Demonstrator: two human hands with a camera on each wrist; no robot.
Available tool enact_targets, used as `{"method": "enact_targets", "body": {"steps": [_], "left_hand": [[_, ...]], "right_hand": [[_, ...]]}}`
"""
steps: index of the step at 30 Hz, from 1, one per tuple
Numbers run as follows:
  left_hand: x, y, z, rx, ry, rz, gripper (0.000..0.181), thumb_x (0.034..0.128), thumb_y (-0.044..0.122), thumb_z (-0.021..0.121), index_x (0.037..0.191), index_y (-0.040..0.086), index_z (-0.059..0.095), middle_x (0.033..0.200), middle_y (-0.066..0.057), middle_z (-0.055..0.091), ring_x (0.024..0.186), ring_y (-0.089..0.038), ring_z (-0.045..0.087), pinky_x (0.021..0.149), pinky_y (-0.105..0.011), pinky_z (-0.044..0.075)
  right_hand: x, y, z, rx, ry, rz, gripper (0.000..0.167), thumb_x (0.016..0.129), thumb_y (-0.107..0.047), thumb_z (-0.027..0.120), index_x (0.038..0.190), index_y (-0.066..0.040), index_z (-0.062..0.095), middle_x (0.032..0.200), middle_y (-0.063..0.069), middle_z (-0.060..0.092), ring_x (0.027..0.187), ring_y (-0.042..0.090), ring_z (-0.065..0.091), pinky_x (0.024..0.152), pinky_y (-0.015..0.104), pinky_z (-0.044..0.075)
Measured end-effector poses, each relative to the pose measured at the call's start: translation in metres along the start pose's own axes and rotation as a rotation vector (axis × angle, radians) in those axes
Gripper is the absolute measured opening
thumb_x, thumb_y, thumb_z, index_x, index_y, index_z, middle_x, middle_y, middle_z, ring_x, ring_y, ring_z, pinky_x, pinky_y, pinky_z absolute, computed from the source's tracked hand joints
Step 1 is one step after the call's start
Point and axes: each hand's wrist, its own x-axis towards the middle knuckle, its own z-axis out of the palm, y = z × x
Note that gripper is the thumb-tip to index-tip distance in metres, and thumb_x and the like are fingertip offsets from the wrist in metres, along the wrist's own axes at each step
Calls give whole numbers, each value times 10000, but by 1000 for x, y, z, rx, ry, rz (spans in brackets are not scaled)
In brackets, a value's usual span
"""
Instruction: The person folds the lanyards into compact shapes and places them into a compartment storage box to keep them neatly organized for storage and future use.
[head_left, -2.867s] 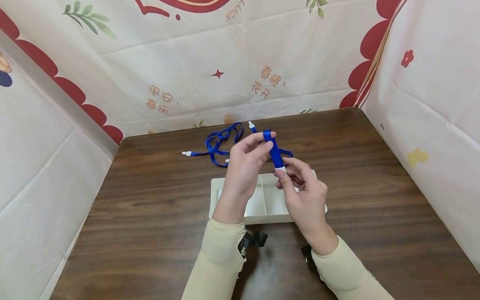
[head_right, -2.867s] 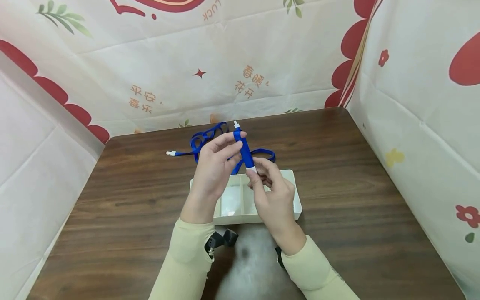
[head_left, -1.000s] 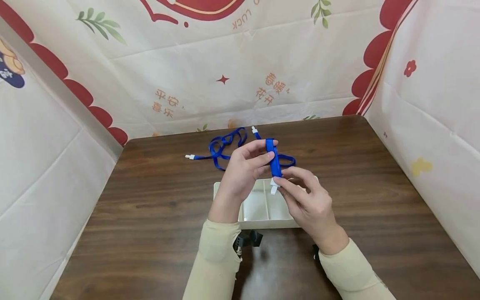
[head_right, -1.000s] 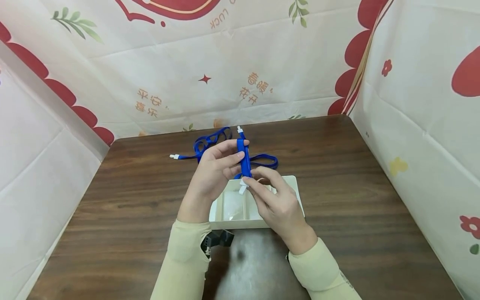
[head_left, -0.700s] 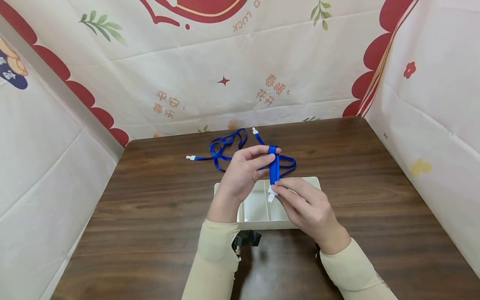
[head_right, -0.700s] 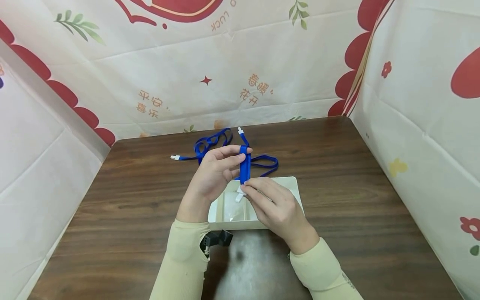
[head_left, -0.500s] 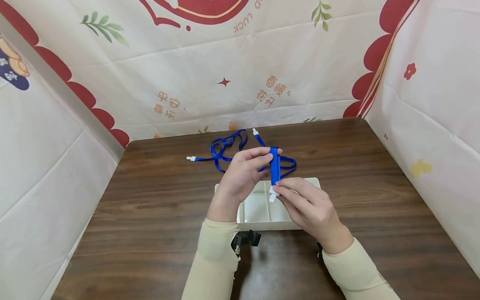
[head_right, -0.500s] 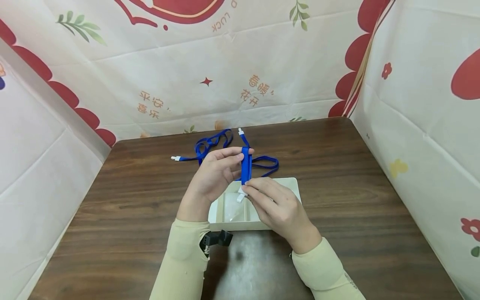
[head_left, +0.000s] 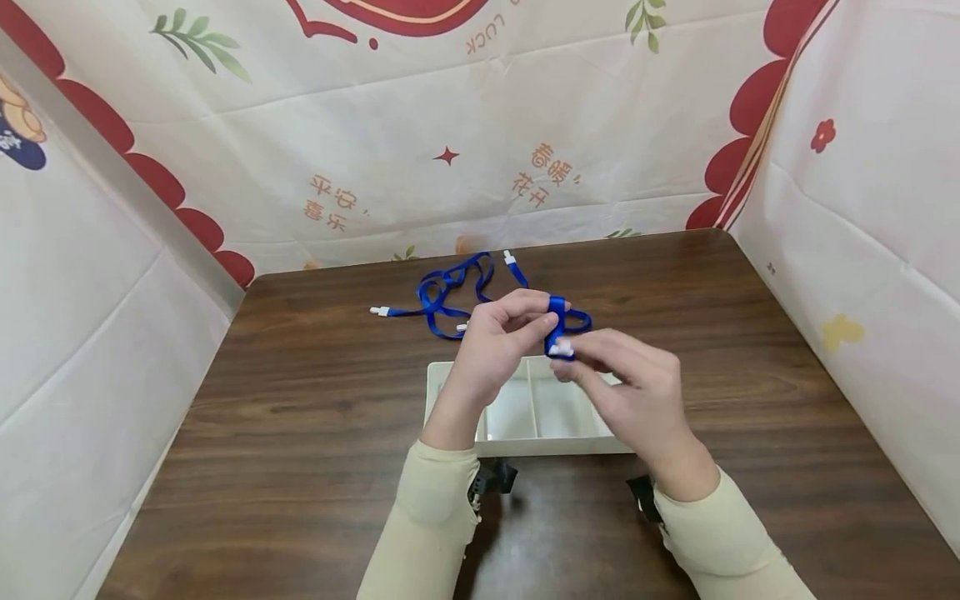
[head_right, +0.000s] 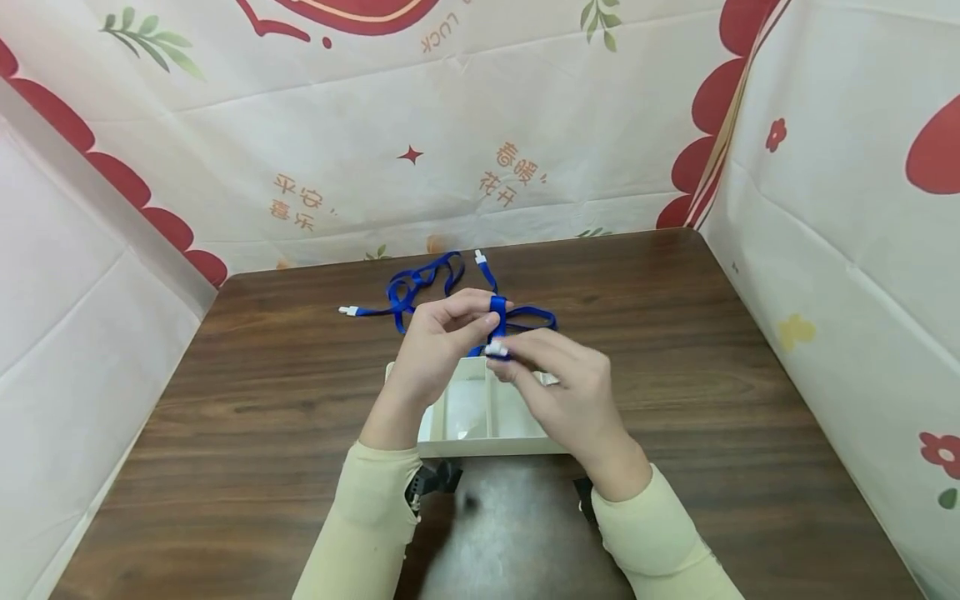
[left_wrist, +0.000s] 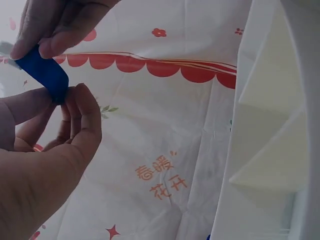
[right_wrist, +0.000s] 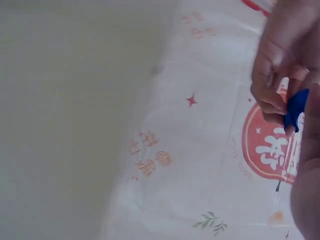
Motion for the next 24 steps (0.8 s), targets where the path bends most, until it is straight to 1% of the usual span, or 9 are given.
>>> {"method": "enact_targets", "body": {"steps": [3,4,6,9,11,14,17,21,24], "left_hand": [[-3,1,1,100,-17,37,228,1025,4,668,1216,-97,741,1296,-156,671,1092,-131,685,909,-281,629],[-4,2,1,136,-24,44,234,1028,7,663,1229,-75,748,1317,-157,667,1126,-158,683,916,-279,626],[-6,3,1,185,-49,60,243,1039,14,645,1247,-60,747,1364,-168,657,1196,-214,671,954,-279,611],[-7,4,1,220,-83,81,270,1059,35,617,1286,-61,726,1402,-171,638,1271,-246,638,992,-262,582],[-8,4,0,220,-97,85,263,1066,46,610,1271,-67,728,1393,-169,638,1267,-226,630,990,-239,570],[-8,3,0,226,-101,87,237,1064,48,619,1227,-69,745,1358,-165,658,1229,-182,627,948,-199,565],[-8,2,0,255,-111,96,219,1060,37,622,1203,-62,755,1327,-159,676,1203,-187,632,916,-178,556],[-8,2,-1,301,-98,90,193,1040,39,659,1174,-38,775,1298,-135,697,1196,-192,640,914,-186,557],[-10,1,-1,288,-58,61,159,1008,34,708,1127,-24,797,1256,-131,726,1168,-163,664,936,-220,584]], "right_hand": [[5,-6,-4,106,35,216,392,743,199,842,1104,66,770,877,115,803,717,22,767,690,196,625],[7,-7,-5,118,38,269,420,731,230,830,1114,72,760,868,96,801,691,22,762,665,209,626],[10,-9,-7,129,30,331,407,748,236,815,1114,72,748,870,68,799,658,51,758,641,240,631],[15,-11,-10,116,20,364,366,775,205,819,1105,67,745,863,44,795,634,75,752,624,260,633],[17,-11,-11,105,20,384,375,788,186,822,1128,58,733,861,43,796,628,79,751,622,265,634],[17,-10,-14,71,6,421,417,807,149,830,1197,48,721,866,83,798,633,70,756,640,259,636],[18,-10,-17,39,-52,463,428,837,98,833,1247,39,727,885,155,796,637,57,757,667,232,636],[21,-11,-22,13,-144,529,332,887,19,825,1210,33,752,904,183,789,645,63,759,687,210,633],[21,-12,-24,-1,-170,554,291,902,-20,826,1184,19,761,900,167,788,648,73,759,687,213,633]]}}
